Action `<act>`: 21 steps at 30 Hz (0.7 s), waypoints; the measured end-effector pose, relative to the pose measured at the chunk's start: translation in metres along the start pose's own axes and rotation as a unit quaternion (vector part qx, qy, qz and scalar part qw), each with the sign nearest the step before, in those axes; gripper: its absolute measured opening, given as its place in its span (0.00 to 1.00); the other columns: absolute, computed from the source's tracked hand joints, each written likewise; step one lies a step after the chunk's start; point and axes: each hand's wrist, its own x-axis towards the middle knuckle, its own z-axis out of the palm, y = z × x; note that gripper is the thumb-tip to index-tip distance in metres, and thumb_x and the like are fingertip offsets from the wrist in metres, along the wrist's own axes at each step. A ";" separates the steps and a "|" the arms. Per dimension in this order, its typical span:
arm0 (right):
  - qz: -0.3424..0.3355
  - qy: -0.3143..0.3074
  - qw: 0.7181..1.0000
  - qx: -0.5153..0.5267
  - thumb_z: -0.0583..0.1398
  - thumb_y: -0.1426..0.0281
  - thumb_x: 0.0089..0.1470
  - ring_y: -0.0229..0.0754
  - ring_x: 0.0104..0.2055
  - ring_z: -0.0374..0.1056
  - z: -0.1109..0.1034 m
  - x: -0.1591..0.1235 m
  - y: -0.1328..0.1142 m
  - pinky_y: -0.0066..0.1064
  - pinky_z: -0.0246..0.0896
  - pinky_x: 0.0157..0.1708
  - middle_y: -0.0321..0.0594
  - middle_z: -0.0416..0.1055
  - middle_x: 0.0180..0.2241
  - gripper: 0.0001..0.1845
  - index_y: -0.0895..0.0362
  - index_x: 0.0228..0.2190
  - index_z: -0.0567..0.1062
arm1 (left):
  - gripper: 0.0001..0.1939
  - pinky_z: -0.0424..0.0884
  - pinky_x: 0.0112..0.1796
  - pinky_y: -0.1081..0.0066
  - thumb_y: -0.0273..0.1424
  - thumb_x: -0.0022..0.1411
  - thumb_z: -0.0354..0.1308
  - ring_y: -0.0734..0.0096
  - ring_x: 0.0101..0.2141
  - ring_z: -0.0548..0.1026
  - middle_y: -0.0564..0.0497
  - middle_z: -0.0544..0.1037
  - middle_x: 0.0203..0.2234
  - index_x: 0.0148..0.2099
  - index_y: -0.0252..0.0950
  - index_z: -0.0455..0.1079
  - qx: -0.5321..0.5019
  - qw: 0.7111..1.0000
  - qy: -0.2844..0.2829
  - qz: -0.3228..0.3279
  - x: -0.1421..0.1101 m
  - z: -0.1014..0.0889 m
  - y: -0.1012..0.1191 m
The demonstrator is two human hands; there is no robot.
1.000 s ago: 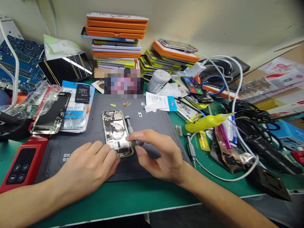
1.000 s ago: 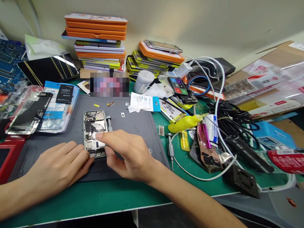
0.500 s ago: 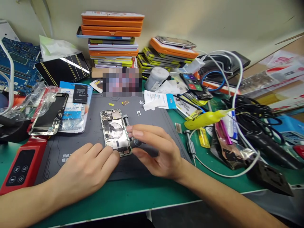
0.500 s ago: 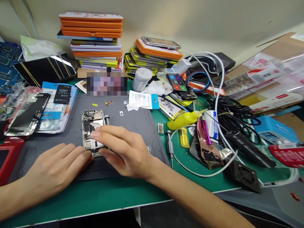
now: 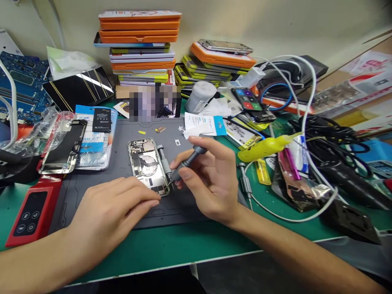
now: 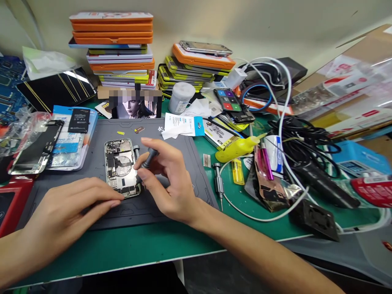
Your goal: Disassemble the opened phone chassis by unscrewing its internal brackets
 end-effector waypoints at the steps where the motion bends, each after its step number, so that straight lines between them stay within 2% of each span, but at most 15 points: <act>1: 0.011 -0.001 1.000 0.024 0.58 0.78 0.70 0.36 0.30 0.71 0.000 0.000 -0.001 0.25 0.76 0.23 0.38 0.75 0.41 0.29 0.47 0.66 0.63 | 0.11 0.75 0.42 0.76 0.35 0.81 0.55 0.76 0.39 0.84 0.58 0.86 0.40 0.46 0.42 0.78 -0.016 1.000 -0.014 -0.023 0.001 -0.002 -0.001; 3: 0.013 -0.005 0.999 0.051 0.58 0.77 0.70 0.37 0.34 0.74 0.001 -0.001 -0.002 0.24 0.76 0.24 0.39 0.74 0.42 0.29 0.47 0.67 0.63 | 0.12 0.75 0.39 0.76 0.37 0.80 0.55 0.75 0.37 0.84 0.60 0.86 0.38 0.44 0.43 0.79 -0.017 0.998 -0.041 -0.045 0.005 -0.006 -0.005; 6: 0.002 -0.012 0.999 0.049 0.58 0.77 0.70 0.39 0.39 0.76 0.002 -0.001 0.000 0.25 0.77 0.26 0.41 0.73 0.44 0.29 0.48 0.67 0.62 | 0.13 0.75 0.36 0.74 0.36 0.79 0.56 0.73 0.35 0.85 0.60 0.86 0.36 0.43 0.44 0.80 0.007 0.997 -0.067 -0.037 0.014 -0.012 -0.010; 12: 0.003 -0.002 1.000 0.020 0.57 0.77 0.70 0.39 0.35 0.74 0.000 -0.002 0.002 0.30 0.77 0.27 0.41 0.75 0.44 0.29 0.49 0.67 0.62 | 0.09 0.72 0.30 0.72 0.29 0.73 0.61 0.69 0.31 0.84 0.57 0.86 0.33 0.40 0.43 0.81 0.058 0.991 -0.119 -0.009 0.044 -0.015 -0.010; 16: 0.000 0.007 1.000 0.001 0.57 0.77 0.69 0.40 0.37 0.75 -0.002 -0.002 0.002 0.32 0.78 0.30 0.43 0.76 0.46 0.30 0.48 0.67 0.61 | 0.09 0.72 0.31 0.73 0.28 0.71 0.63 0.70 0.32 0.85 0.60 0.87 0.33 0.40 0.45 0.83 0.042 0.991 -0.131 -0.005 0.055 -0.011 -0.011; 21: -0.029 -0.005 1.000 0.005 0.57 0.79 0.69 0.40 0.41 0.77 -0.002 -0.002 0.004 0.32 0.80 0.34 0.43 0.75 0.47 0.31 0.50 0.68 0.61 | 0.08 0.72 0.32 0.76 0.28 0.71 0.64 0.73 0.34 0.85 0.63 0.88 0.35 0.41 0.46 0.83 -0.016 0.990 -0.127 -0.051 0.053 -0.007 -0.014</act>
